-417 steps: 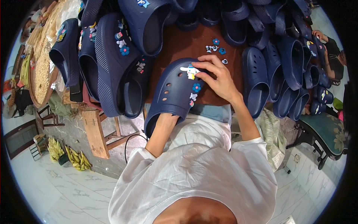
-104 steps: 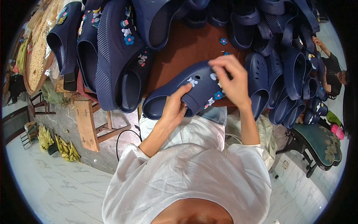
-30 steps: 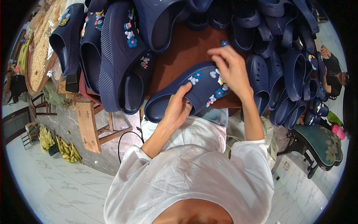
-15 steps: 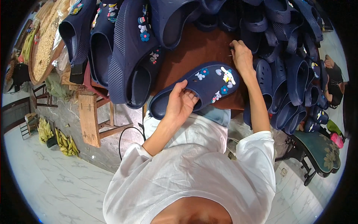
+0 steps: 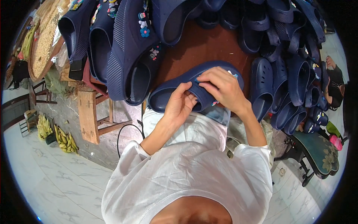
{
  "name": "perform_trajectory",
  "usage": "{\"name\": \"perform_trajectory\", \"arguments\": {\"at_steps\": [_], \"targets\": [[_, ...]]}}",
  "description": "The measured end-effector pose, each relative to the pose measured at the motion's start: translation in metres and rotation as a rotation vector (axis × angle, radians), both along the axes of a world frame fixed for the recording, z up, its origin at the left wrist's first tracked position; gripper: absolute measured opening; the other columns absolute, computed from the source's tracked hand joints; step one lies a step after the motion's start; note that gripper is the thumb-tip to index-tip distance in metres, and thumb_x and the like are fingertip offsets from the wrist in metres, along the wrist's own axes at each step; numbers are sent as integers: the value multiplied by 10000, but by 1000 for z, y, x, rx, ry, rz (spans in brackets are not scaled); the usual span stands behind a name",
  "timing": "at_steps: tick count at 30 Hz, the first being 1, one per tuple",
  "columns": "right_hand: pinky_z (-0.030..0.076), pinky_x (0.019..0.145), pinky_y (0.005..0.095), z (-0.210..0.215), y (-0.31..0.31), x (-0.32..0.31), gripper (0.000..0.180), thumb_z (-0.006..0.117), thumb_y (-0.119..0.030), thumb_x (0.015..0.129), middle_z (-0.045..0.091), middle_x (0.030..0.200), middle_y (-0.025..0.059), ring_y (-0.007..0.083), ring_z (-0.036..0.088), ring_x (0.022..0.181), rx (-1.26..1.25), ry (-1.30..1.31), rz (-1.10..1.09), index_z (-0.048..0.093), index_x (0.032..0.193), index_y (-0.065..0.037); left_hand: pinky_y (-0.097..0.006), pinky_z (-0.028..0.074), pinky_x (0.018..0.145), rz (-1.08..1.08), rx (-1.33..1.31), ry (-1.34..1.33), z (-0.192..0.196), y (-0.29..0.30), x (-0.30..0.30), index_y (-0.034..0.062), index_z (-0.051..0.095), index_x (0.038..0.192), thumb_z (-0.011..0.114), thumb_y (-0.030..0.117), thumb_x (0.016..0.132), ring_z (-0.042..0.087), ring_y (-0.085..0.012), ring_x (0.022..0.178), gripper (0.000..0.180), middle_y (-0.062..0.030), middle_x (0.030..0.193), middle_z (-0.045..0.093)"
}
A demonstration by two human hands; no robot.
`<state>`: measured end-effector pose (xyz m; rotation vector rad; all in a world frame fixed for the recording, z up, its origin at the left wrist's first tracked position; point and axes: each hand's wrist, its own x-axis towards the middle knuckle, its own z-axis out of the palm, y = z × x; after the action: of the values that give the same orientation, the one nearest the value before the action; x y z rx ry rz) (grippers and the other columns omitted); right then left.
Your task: The recorder is attaching decorative charms into the holes of blue clog-style shoes.
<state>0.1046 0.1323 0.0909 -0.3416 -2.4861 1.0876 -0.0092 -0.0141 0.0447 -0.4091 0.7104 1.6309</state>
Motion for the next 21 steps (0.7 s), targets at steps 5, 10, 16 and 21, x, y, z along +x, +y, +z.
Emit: {"name": "perform_trajectory", "arguments": {"at_steps": [5,10,16,21], "targets": [[502,807,381,-1,-4,1,183,715,-44,774,686,969,76,266,646,934,248,23,74,686,955,-29,-356,541,923,-21,-15,10,9,3,2,4,571,1169,640,217,964,651,-187,1018,304,-99,1116,649],[499,807,376,-1,-9,6,187,712,-29,767,686,975,73,271,640,943,238,9,56,686,952,-33,-302,553,841,-48,-73,16,7,7,2,-6,606,1131,680,210,961,651,-145,945,285,-69,1072,653],[509,780,389,-6,-12,8,190,720,-32,758,675,979,82,274,635,937,160,56,-18,684,944,-28,-299,571,831,-46,-60,57,-3,7,2,22,618,1084,707,171,929,669,-151,917,232,-65,1029,672],[517,797,395,-6,-15,12,200,720,-47,749,656,995,86,277,634,951,302,14,-47,685,945,-29,-297,578,821,-44,-161,135,13,9,3,-40,614,1078,714,136,919,665,-147,923,257,-82,1022,659]]}}
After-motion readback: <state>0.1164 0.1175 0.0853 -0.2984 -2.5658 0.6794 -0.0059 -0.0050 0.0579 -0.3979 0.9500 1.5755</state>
